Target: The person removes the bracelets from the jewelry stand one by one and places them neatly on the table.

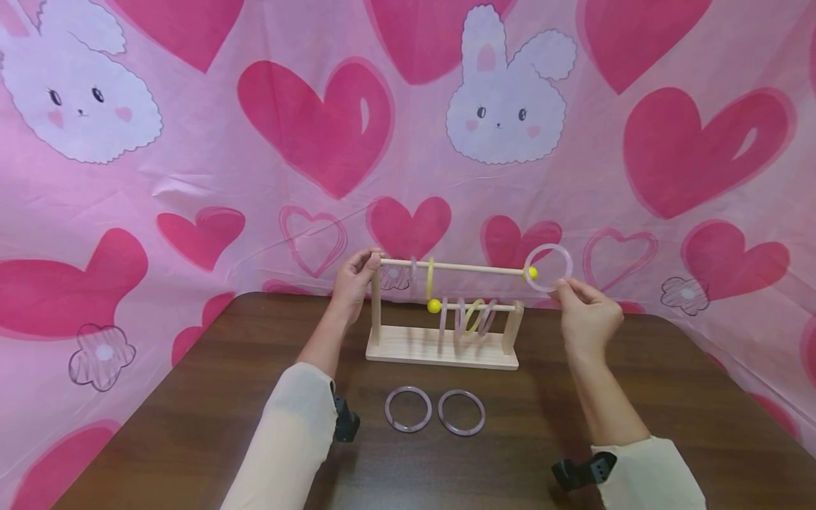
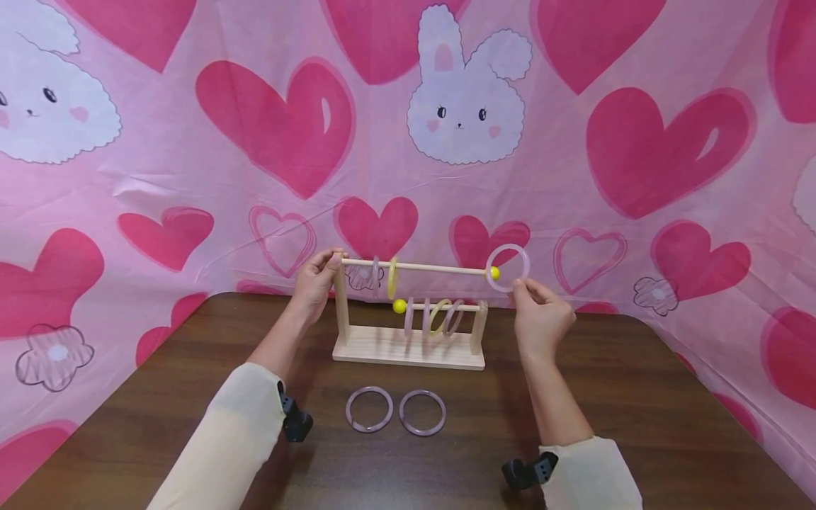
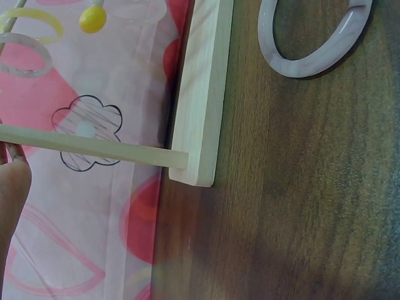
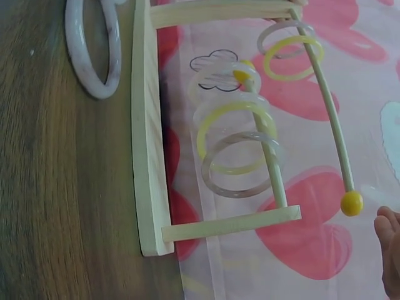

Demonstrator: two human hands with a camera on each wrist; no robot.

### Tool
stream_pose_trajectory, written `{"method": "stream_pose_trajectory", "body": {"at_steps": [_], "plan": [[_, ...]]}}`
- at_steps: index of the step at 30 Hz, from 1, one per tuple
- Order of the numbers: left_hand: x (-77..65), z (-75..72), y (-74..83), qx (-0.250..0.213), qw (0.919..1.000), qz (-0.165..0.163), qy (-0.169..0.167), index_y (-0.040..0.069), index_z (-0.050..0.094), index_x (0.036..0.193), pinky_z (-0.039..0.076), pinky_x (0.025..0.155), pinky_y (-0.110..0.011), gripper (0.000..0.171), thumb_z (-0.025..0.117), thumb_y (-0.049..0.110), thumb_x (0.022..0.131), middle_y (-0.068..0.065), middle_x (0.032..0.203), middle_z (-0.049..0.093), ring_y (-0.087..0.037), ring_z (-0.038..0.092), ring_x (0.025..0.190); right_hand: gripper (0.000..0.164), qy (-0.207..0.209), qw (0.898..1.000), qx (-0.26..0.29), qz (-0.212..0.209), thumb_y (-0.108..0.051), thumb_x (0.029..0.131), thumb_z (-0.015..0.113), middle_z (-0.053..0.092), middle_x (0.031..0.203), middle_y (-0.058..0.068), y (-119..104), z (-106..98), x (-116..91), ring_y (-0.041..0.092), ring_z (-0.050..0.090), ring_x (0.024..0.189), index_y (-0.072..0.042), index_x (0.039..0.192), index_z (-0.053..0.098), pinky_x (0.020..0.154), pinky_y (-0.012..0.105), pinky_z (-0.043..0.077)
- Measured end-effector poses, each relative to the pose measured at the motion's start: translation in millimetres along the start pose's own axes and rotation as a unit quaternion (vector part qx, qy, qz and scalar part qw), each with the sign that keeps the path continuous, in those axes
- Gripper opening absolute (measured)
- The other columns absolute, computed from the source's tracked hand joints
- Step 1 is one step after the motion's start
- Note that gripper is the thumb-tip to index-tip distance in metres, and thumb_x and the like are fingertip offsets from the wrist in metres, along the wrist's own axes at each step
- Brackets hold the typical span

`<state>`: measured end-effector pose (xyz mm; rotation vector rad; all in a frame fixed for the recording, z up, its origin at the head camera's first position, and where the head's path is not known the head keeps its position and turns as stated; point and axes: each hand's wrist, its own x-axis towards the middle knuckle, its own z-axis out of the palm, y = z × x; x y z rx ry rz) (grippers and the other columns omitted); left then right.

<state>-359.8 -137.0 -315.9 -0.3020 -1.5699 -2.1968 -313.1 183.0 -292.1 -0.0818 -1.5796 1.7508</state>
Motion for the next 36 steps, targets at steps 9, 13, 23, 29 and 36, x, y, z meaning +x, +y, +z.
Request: {"method": "stream_pose_trajectory", "body": {"at_steps": [9, 13, 23, 29, 36], "plan": [[0.0, 0.2, -1.9, -0.012, 0.9998, 0.014, -0.004, 0.014, 0.063, 0.093, 0.043, 0.082, -0.025, 0.016, 0.055, 0.001, 0.091, 0.006, 0.085, 0.065, -0.008, 0.056, 0.086, 0.005, -0.039, 0.974, 0.201, 0.096, 0.012, 0.075, 0.066, 0.065, 0.061, 0.014, 9, -3, 6, 0.019, 0.065, 0.053, 0.008, 0.076, 0.07, 0.052, 0.028, 0.052], [0.7, 0.1, -2.3, -0.01, 0.9999, 0.011, -0.002, 0.013, 0.063, 0.094, 0.043, 0.082, -0.025, 0.015, 0.055, 0.001, 0.091, 0.006, 0.086, 0.065, -0.008, 0.056, 0.085, 0.003, -0.059, 0.966, 0.219, 0.127, 0.009, 0.076, 0.067, 0.066, 0.063, 0.015, 12, -5, 7, 0.021, 0.066, 0.056, 0.008, 0.077, 0.07, 0.053, 0.029, 0.052], [0.7, -0.4, -2.2, -0.011, 0.9999, 0.007, -0.001, 0.013, 0.063, 0.095, 0.043, 0.079, -0.024, 0.014, 0.055, 0.002, 0.091, 0.004, 0.087, 0.064, -0.009, 0.055, 0.084, 0.023, -0.138, 0.941, 0.237, 0.198, 0.012, 0.084, 0.056, 0.066, 0.064, 0.014, -1, -7, 2, 0.02, 0.066, 0.058, 0.002, 0.07, 0.071, 0.054, 0.028, 0.053], [0.5, -0.4, -2.5, -0.013, 0.9999, 0.011, -0.002, 0.017, 0.064, 0.091, 0.043, 0.079, -0.024, 0.018, 0.055, 0.001, 0.091, 0.005, 0.086, 0.065, -0.008, 0.055, 0.083, 0.024, -0.199, 0.929, 0.237, 0.203, 0.011, 0.086, 0.054, 0.067, 0.067, 0.014, 3, -9, 3, 0.018, 0.067, 0.06, 0.002, 0.073, 0.071, 0.056, 0.027, 0.053], [1.6, -0.9, -3.6, -0.014, 0.9998, 0.011, -0.004, 0.014, 0.063, 0.093, 0.043, 0.08, -0.024, 0.015, 0.055, 0.001, 0.091, 0.004, 0.086, 0.065, -0.009, 0.055, 0.085, 0.031, -0.212, 0.93, 0.212, 0.213, 0.01, 0.087, 0.05, 0.067, 0.065, 0.009, 3, -9, 1, 0.015, 0.065, 0.056, -0.002, 0.069, 0.072, 0.055, 0.025, 0.053]]}}
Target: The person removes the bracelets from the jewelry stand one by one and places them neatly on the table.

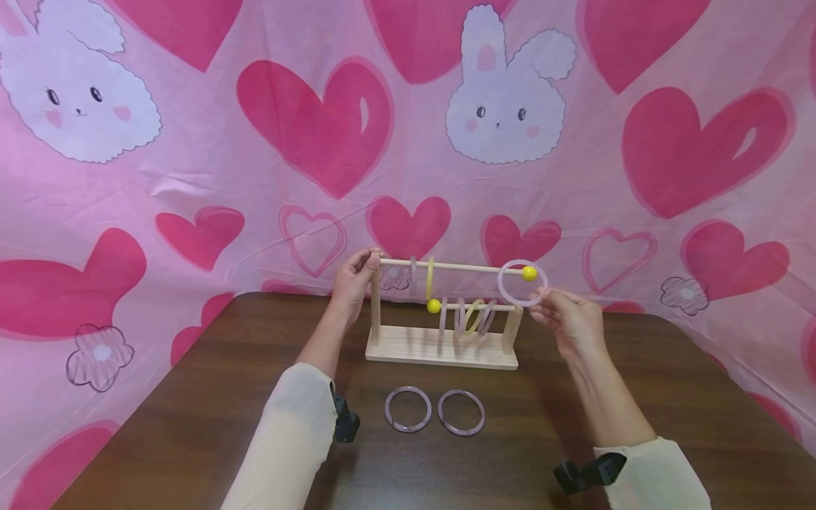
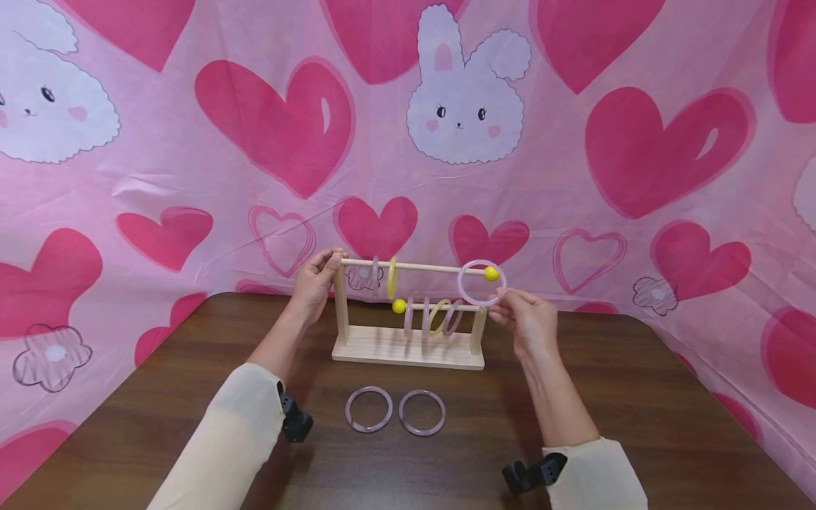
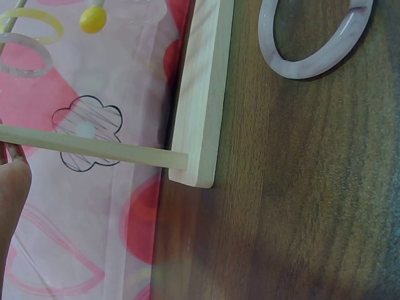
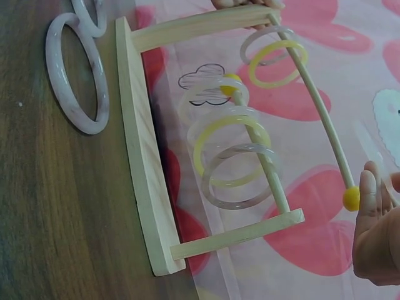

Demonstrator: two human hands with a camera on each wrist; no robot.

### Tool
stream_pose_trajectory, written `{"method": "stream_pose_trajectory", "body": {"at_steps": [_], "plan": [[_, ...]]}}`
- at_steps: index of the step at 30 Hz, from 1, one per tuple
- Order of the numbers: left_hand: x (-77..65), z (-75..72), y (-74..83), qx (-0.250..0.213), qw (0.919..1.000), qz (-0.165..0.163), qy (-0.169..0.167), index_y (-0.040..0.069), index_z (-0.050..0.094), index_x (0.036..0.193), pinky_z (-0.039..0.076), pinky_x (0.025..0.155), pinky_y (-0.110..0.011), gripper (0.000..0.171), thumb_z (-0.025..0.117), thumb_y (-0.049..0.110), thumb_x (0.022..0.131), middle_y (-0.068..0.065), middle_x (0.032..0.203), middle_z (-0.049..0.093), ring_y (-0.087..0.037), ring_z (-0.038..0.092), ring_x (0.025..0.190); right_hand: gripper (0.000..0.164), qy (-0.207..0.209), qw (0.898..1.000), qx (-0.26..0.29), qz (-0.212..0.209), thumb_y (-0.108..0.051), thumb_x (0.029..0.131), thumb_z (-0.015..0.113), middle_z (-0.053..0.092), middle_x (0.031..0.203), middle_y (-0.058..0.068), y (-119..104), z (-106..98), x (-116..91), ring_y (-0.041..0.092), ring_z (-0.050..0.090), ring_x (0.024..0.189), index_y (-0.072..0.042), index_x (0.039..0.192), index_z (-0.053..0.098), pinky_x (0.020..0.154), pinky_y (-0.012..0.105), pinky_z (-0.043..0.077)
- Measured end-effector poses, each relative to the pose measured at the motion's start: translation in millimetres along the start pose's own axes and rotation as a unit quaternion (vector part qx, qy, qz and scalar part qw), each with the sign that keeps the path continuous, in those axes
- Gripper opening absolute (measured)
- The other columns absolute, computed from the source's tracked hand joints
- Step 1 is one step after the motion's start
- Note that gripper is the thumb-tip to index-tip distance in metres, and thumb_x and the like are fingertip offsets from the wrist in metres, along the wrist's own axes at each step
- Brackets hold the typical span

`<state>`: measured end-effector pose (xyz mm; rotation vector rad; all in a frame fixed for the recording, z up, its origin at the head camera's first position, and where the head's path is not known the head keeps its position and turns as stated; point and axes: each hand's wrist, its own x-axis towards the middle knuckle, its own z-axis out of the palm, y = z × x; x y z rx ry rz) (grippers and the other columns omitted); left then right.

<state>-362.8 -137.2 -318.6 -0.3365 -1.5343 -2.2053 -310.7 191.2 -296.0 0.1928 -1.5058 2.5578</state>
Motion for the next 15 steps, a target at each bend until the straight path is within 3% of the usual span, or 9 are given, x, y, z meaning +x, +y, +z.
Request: {"method": "stream_pose_trajectory", "body": {"at_steps": [15], "plan": [[-1.1, 0.8, 2.2, 0.012, 0.9999, -0.008, 0.003, 0.013, 0.063, 0.094, 0.043, 0.078, -0.024, 0.013, 0.056, 0.003, 0.091, 0.002, 0.089, 0.063, -0.008, 0.054, 0.083, 0.034, -0.035, 0.998, -0.051, 0.033, 0.007, 0.089, 0.047, 0.067, 0.066, 0.007, 5.2, -4.0, 0.3, 0.01, 0.063, 0.056, -0.005, 0.069, 0.072, 0.054, 0.021, 0.051]]}}
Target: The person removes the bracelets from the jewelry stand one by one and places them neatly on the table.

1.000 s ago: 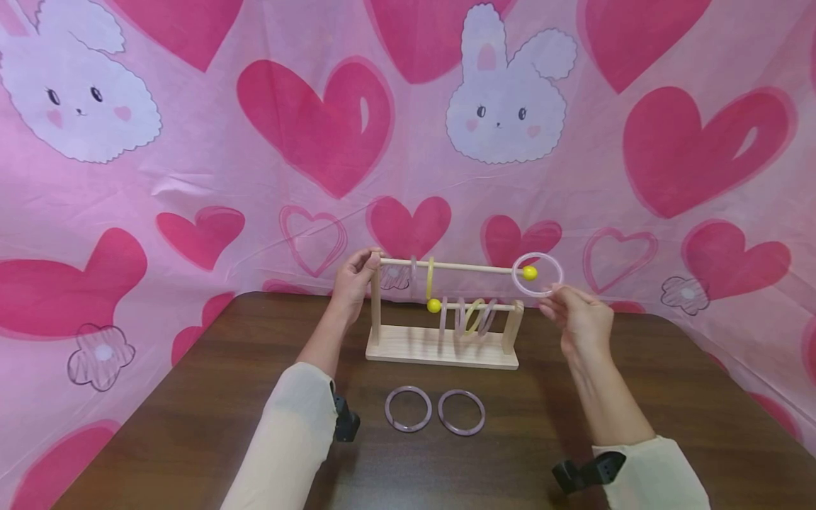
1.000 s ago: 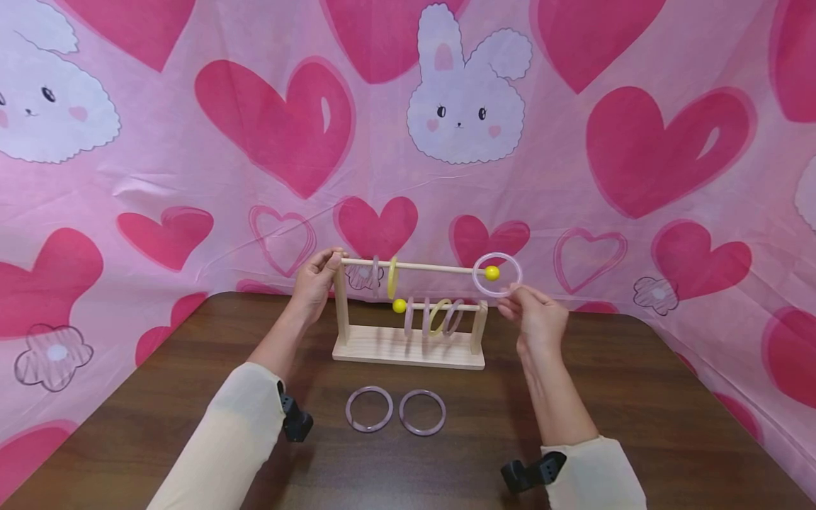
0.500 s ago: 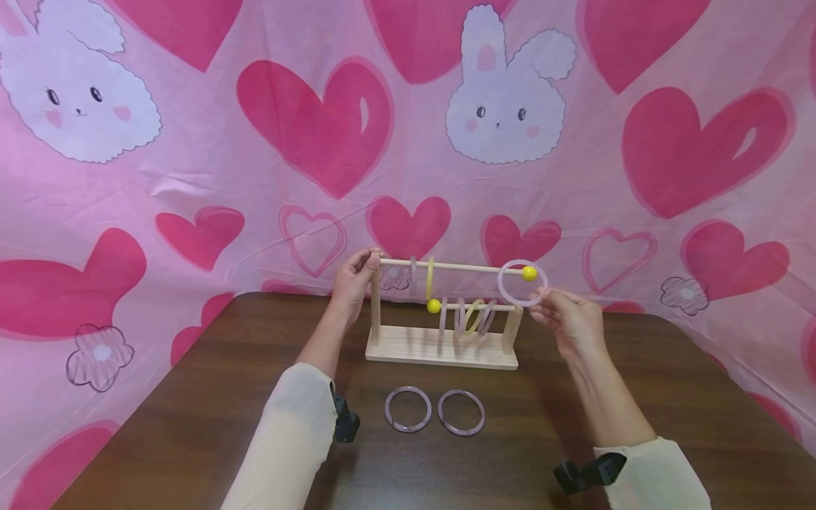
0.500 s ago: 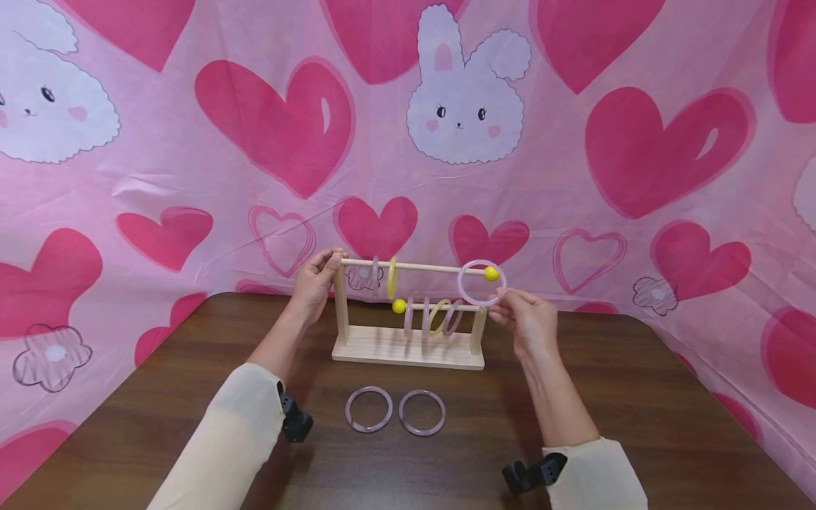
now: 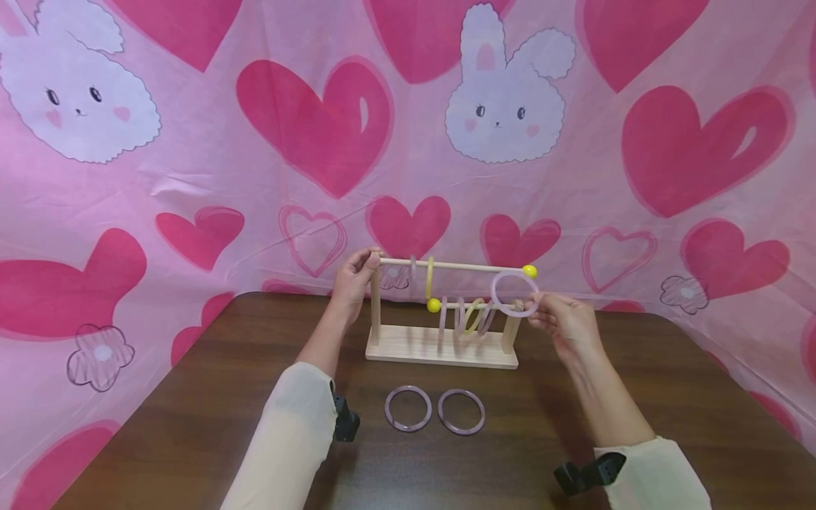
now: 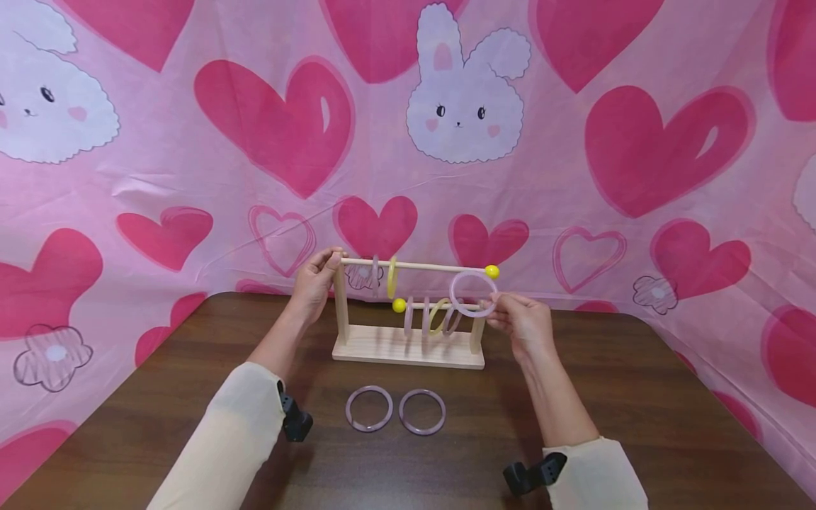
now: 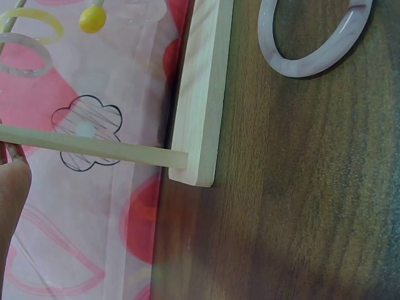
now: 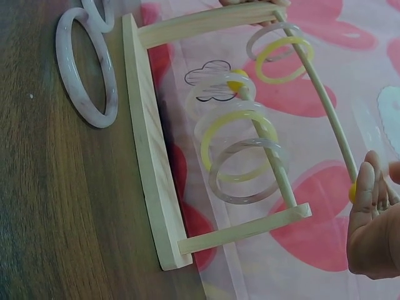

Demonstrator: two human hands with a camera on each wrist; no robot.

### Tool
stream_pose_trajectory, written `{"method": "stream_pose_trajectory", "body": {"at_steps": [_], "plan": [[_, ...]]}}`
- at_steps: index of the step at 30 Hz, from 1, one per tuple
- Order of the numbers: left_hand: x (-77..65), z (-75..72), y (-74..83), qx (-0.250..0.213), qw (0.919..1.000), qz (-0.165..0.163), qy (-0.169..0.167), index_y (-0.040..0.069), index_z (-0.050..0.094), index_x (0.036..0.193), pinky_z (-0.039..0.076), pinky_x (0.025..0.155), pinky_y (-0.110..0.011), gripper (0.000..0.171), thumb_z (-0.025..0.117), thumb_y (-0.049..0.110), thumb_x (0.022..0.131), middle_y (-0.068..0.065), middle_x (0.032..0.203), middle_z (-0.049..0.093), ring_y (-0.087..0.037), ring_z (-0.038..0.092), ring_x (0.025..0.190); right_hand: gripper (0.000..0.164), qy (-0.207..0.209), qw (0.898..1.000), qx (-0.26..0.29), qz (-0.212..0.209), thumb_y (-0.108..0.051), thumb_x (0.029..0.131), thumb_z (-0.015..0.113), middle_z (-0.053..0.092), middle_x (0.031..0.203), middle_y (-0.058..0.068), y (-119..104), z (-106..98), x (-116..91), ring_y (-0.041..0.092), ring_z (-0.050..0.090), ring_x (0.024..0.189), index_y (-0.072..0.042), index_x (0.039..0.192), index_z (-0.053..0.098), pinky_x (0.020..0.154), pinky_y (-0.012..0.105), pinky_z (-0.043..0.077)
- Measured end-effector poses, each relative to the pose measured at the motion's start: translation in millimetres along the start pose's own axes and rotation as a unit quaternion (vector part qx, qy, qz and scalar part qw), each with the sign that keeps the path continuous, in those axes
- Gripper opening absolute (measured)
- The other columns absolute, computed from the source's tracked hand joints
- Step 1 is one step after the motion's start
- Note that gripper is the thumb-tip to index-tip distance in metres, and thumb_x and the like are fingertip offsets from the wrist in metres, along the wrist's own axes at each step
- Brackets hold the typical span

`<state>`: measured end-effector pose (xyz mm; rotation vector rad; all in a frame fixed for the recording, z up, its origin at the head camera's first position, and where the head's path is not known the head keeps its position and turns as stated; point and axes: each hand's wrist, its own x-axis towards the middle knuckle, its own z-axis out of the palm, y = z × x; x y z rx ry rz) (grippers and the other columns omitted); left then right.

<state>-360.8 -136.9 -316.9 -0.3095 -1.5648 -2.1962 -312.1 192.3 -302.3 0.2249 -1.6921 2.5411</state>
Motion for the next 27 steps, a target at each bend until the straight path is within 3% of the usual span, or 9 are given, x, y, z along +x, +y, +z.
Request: {"method": "stream_pose_trajectory", "body": {"at_steps": [10, 19, 27], "plan": [[0.4, -1.3, -0.8, -0.003, 1.0, 0.001, -0.003, 0.006, 0.062, 0.1, 0.043, 0.08, -0.024, 0.011, 0.056, 0.004, 0.091, 0.006, 0.086, 0.064, -0.009, 0.055, 0.084, 0.037, -0.024, 0.999, -0.041, 0.026, 0.008, 0.087, 0.042, 0.067, 0.066, 0.004, 2, -3, 1, 0.008, 0.061, 0.053, -0.006, 0.068, 0.071, 0.053, 0.02, 0.051], [-0.8, 0.2, 0.6, -0.004, 1.0, 0.004, -0.006, 0.012, 0.063, 0.096, 0.043, 0.08, -0.024, 0.012, 0.056, 0.004, 0.091, 0.007, 0.086, 0.064, -0.008, 0.055, 0.084, 0.036, -0.049, 0.993, -0.086, 0.061, 0.008, 0.084, 0.042, 0.066, 0.063, 0.002, 4, -10, 3, 0.007, 0.06, 0.054, -0.007, 0.068, 0.071, 0.052, 0.019, 0.05], [-0.8, -0.5, 0.7, 0.009, 1.0, -0.003, -0.003, -0.003, 0.059, 0.107, 0.044, 0.08, -0.024, 0.019, 0.057, 0.006, 0.091, 0.008, 0.086, 0.064, -0.009, 0.055, 0.084, 0.034, -0.097, 0.985, -0.126, 0.07, 0.005, 0.087, 0.043, 0.065, 0.065, 0.001, 8, -17, 5, 0.006, 0.058, 0.056, -0.008, 0.071, 0.07, 0.053, 0.019, 0.049]]}}
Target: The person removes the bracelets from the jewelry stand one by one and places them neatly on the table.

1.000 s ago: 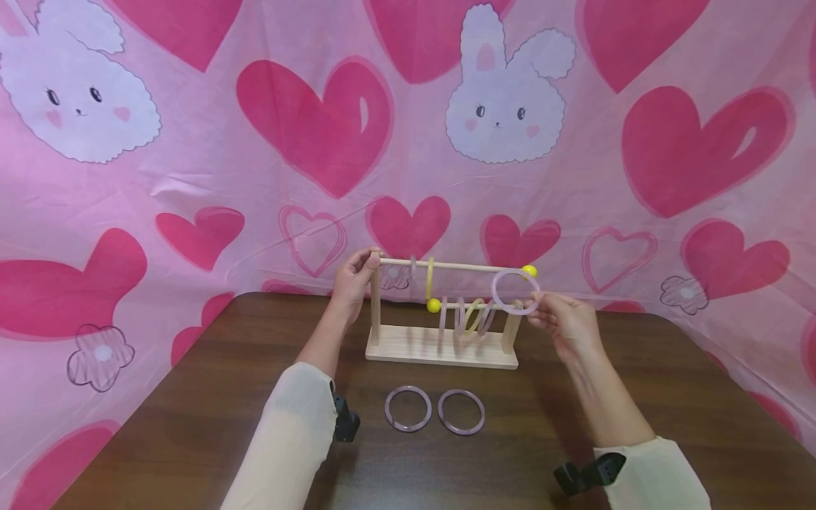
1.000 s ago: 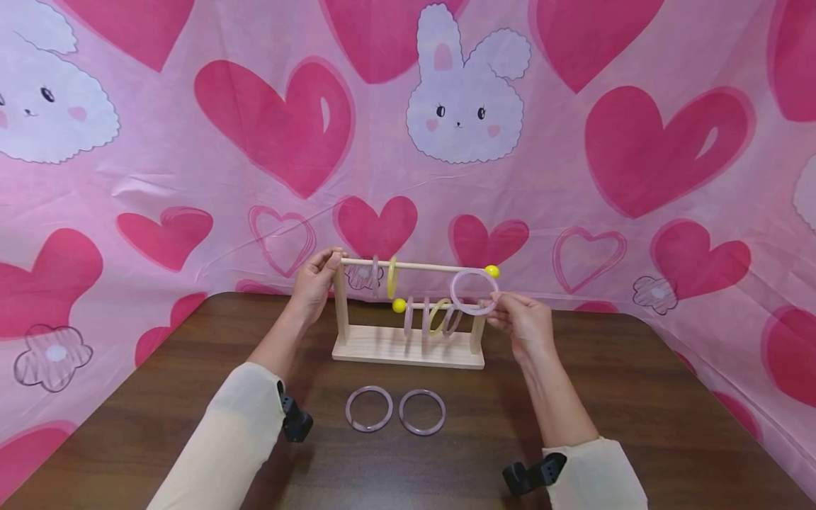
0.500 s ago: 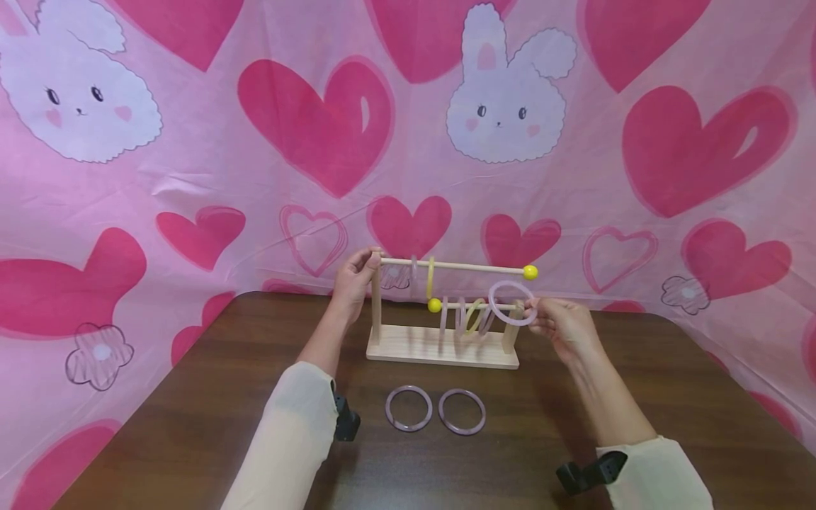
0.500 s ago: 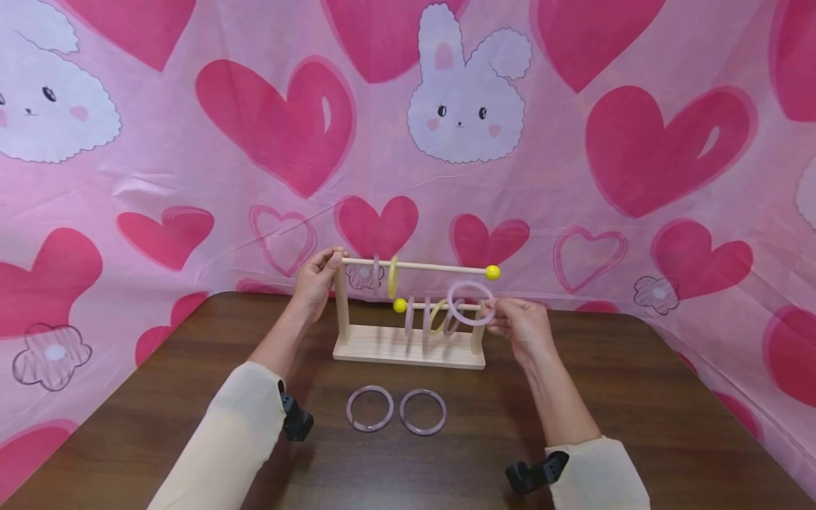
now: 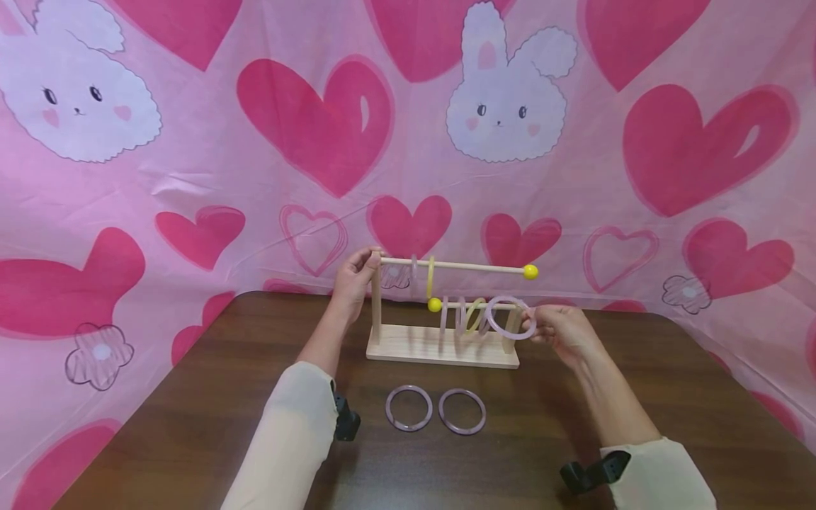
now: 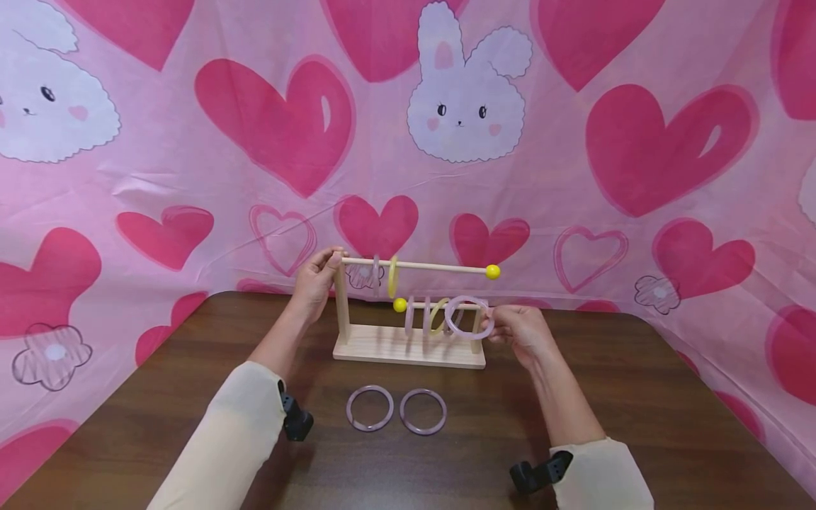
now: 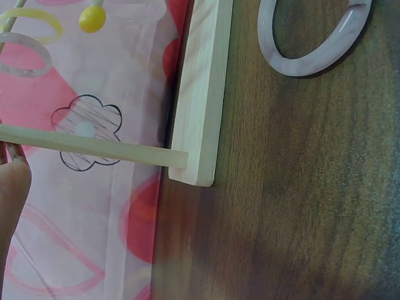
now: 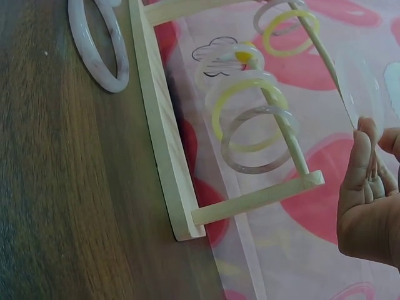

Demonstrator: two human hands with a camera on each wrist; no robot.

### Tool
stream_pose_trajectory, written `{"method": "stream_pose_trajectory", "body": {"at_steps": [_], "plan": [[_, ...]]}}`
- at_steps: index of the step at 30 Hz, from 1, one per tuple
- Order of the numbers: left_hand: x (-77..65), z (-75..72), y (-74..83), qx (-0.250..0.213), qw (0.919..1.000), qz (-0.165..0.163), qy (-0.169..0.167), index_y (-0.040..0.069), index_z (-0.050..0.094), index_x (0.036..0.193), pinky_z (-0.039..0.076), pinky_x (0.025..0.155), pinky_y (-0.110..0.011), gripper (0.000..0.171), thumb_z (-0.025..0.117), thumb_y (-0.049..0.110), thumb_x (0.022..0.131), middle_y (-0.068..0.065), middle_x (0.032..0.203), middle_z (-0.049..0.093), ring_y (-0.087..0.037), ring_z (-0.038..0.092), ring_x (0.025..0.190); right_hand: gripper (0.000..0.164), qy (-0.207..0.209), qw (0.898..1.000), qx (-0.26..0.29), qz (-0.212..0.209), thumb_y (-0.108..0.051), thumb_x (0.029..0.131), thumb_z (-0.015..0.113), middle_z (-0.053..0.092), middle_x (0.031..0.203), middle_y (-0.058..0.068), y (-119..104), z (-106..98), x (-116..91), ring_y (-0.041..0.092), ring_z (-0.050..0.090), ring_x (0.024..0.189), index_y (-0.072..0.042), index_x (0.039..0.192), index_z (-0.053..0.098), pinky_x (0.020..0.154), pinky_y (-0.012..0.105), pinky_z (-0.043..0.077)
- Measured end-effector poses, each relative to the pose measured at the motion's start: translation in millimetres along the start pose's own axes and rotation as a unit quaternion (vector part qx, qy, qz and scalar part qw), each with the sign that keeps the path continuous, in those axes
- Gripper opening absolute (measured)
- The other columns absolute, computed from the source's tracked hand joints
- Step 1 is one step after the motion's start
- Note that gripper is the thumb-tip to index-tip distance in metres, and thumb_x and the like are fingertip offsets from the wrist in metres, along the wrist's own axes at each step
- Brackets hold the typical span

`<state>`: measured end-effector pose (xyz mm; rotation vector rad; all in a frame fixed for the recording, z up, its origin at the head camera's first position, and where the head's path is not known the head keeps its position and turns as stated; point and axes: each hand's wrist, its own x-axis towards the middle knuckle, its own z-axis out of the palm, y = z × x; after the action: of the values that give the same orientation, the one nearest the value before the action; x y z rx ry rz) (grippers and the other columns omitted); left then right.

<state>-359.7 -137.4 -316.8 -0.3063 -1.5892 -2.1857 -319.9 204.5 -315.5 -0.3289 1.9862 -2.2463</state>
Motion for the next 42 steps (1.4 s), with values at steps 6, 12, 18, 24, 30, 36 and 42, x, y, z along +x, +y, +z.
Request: {"method": "stream_pose_trajectory", "body": {"at_steps": [6, 12, 18, 24, 30, 36, 42], "plan": [[0.0, -0.3, -0.1, -0.005, 1.0, 0.0, 0.003, 0.005, 0.062, 0.102, 0.044, 0.079, -0.024, 0.012, 0.056, 0.004, 0.091, 0.007, 0.086, 0.064, -0.009, 0.055, 0.083, 0.035, -0.042, 0.999, -0.025, 0.023, 0.004, 0.088, 0.041, 0.064, 0.064, 0.0, 3, -5, 1, 0.005, 0.059, 0.057, -0.009, 0.072, 0.069, 0.052, 0.018, 0.049], [-0.1, -0.3, 0.2, -0.01, 1.0, 0.001, 0.0, 0.01, 0.063, 0.098, 0.044, 0.08, -0.024, 0.011, 0.056, 0.004, 0.091, 0.008, 0.086, 0.064, -0.009, 0.055, 0.084, 0.03, -0.076, 0.994, -0.057, 0.047, 0.005, 0.085, 0.043, 0.066, 0.069, 0.001, 7, -12, 1, 0.005, 0.059, 0.056, -0.006, 0.077, 0.07, 0.053, 0.019, 0.049], [0.1, 0.4, 0.8, -0.007, 1.0, -0.001, -0.001, 0.004, 0.061, 0.102, 0.043, 0.082, -0.025, 0.012, 0.055, 0.004, 0.092, 0.008, 0.086, 0.064, -0.009, 0.055, 0.084, 0.031, -0.107, 0.988, -0.094, 0.062, 0.004, 0.085, 0.042, 0.065, 0.067, 0.0, 12, -18, 3, 0.004, 0.057, 0.055, -0.008, 0.076, 0.07, 0.054, 0.019, 0.049], [0.2, 0.2, 0.7, -0.002, 1.0, -0.003, 0.006, 0.011, 0.063, 0.097, 0.043, 0.082, -0.025, 0.012, 0.055, 0.003, 0.092, 0.008, 0.086, 0.064, -0.008, 0.055, 0.085, 0.028, -0.136, 0.979, -0.12, 0.088, 0.001, 0.086, 0.044, 0.064, 0.066, -0.001, 14, -22, 2, 0.004, 0.058, 0.055, -0.008, 0.077, 0.069, 0.053, 0.018, 0.049], [0.2, 0.1, 0.3, -0.004, 1.0, 0.002, 0.003, 0.012, 0.062, 0.096, 0.043, 0.083, -0.025, 0.013, 0.054, 0.002, 0.092, 0.007, 0.086, 0.064, -0.008, 0.055, 0.085, 0.02, -0.157, 0.972, -0.132, 0.115, 0.001, 0.082, 0.047, 0.064, 0.066, 0.002, 14, -22, 0, 0.003, 0.057, 0.051, 0.004, 0.081, 0.066, 0.049, 0.016, 0.047], [0.5, -0.1, -0.1, -0.002, 1.0, 0.0, -0.001, 0.003, 0.061, 0.103, 0.042, 0.083, -0.026, 0.013, 0.054, 0.004, 0.092, 0.007, 0.087, 0.064, -0.008, 0.055, 0.086, 0.019, -0.178, 0.964, -0.154, 0.124, 0.003, 0.08, 0.047, 0.064, 0.064, 0.002, 17, -23, -1, 0.002, 0.054, 0.049, 0.005, 0.079, 0.065, 0.048, 0.016, 0.047], [0.1, -0.4, 0.4, -0.002, 1.0, -0.003, -0.002, 0.003, 0.06, 0.104, 0.042, 0.084, -0.026, 0.013, 0.055, 0.005, 0.092, 0.007, 0.087, 0.064, -0.008, 0.055, 0.087, 0.017, -0.19, 0.956, -0.183, 0.13, 0.001, 0.079, 0.049, 0.064, 0.065, 0.005, 20, -25, -2, 0.003, 0.052, 0.049, 0.008, 0.081, 0.064, 0.049, 0.018, 0.048]]}}
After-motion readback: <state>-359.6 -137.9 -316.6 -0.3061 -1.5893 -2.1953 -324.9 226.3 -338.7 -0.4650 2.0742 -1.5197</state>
